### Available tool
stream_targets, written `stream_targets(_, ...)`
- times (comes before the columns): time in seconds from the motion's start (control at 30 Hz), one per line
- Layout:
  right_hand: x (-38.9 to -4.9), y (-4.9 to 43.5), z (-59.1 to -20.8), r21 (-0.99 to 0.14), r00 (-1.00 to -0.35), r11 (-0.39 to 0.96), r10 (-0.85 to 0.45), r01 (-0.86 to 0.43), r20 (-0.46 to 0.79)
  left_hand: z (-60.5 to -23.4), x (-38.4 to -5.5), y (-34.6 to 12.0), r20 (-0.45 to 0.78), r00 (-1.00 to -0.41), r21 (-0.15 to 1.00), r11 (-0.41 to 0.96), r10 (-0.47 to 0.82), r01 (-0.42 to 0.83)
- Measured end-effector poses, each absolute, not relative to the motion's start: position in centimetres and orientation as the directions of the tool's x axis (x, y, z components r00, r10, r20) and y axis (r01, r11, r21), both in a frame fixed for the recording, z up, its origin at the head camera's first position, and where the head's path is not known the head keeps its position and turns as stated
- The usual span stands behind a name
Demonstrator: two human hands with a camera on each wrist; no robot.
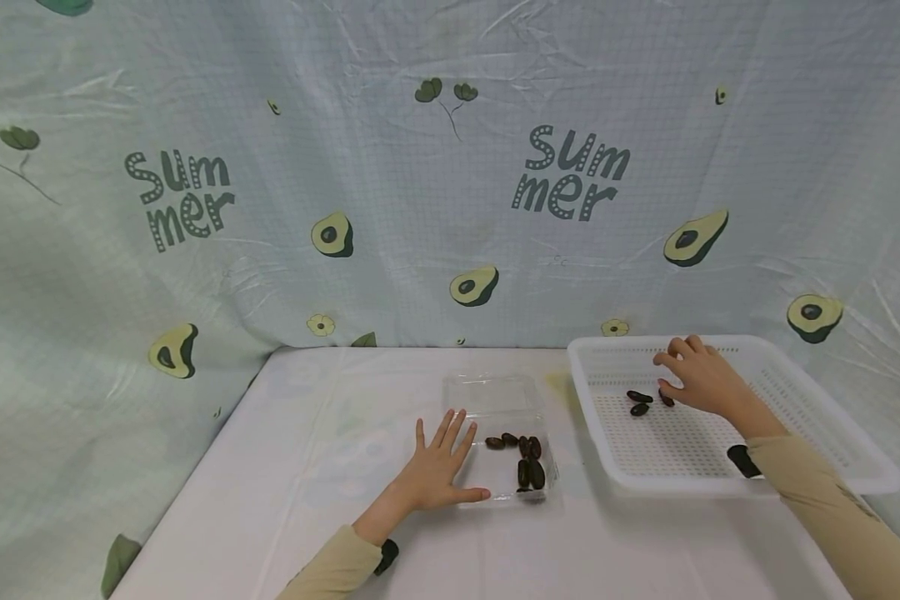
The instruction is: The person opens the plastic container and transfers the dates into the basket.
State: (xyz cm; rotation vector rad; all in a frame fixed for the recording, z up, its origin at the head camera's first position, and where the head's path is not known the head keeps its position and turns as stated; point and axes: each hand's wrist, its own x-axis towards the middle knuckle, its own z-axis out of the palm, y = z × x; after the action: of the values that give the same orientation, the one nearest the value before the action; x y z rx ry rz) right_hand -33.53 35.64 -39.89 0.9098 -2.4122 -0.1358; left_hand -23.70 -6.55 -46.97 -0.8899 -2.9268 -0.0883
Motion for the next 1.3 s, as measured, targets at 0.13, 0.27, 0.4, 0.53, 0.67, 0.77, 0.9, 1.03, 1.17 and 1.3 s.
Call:
stream_targets(0.13,-32.9,34.7,-38.8,0.291,-0.575,0.737,-0.664,-0.61,0.478,-47.0,-23.7,-6.6,0.094,-0.828,0.021,0.83,0.553,0.557)
stream_targets(0.27,-32.0,33.4,-37.6,0.304,-0.508,0.699,-0.692,-0.647,0.513,-47.1,-23.6,-6.7,0.096,-0.827,0.019,0.83,0.554,0.558)
stream_targets(0.4,-30.9,31.9,-36.7,0.307,-0.452,0.661,-0.715,-0.685,0.533,-47.1,-23.6,-6.7,0.093,-0.829,0.019,0.832,0.551,0.555)
stream_targets(0.53,-29.9,30.5,-36.4,0.305,-0.423,0.639,-0.726,-0.706,0.541,-47.2,-23.7,-6.7,0.087,-0.832,0.02,0.834,0.547,0.551)
stream_targets(0.67,-28.7,29.0,-36.3,0.294,-0.396,0.622,-0.727,-0.725,0.561,-47.3,-23.7,-6.7,0.086,-0.832,0.024,0.833,0.549,0.552)
stream_targets(0.77,-27.7,27.7,-36.5,0.287,-0.382,0.612,-0.727,-0.737,0.57,-47.3,-23.7,-6.7,0.088,-0.831,0.021,0.833,0.55,0.554)
stream_targets(0.9,-26.7,26.0,-36.7,0.283,-0.368,0.605,-0.725,-0.744,0.582,-47.2,-23.6,-6.7,0.089,-0.83,0.02,0.832,0.551,0.555)
stream_targets(1.03,-25.8,24.3,-37.1,0.286,-0.37,0.612,-0.72,-0.737,0.588,-47.0,-23.5,-6.7,0.085,-0.828,0.029,0.83,0.553,0.557)
stream_targets(1.17,-25.0,22.4,-37.7,0.286,-0.4,0.637,-0.71,-0.716,0.58,-47.0,-23.4,-6.7,0.084,-0.828,0.034,0.828,0.555,0.559)
stream_targets(1.3,-24.7,20.6,-38.6,0.283,-0.43,0.654,-0.705,-0.702,0.564,-47.1,-23.4,-6.7,0.087,-0.829,0.034,0.83,0.552,0.557)
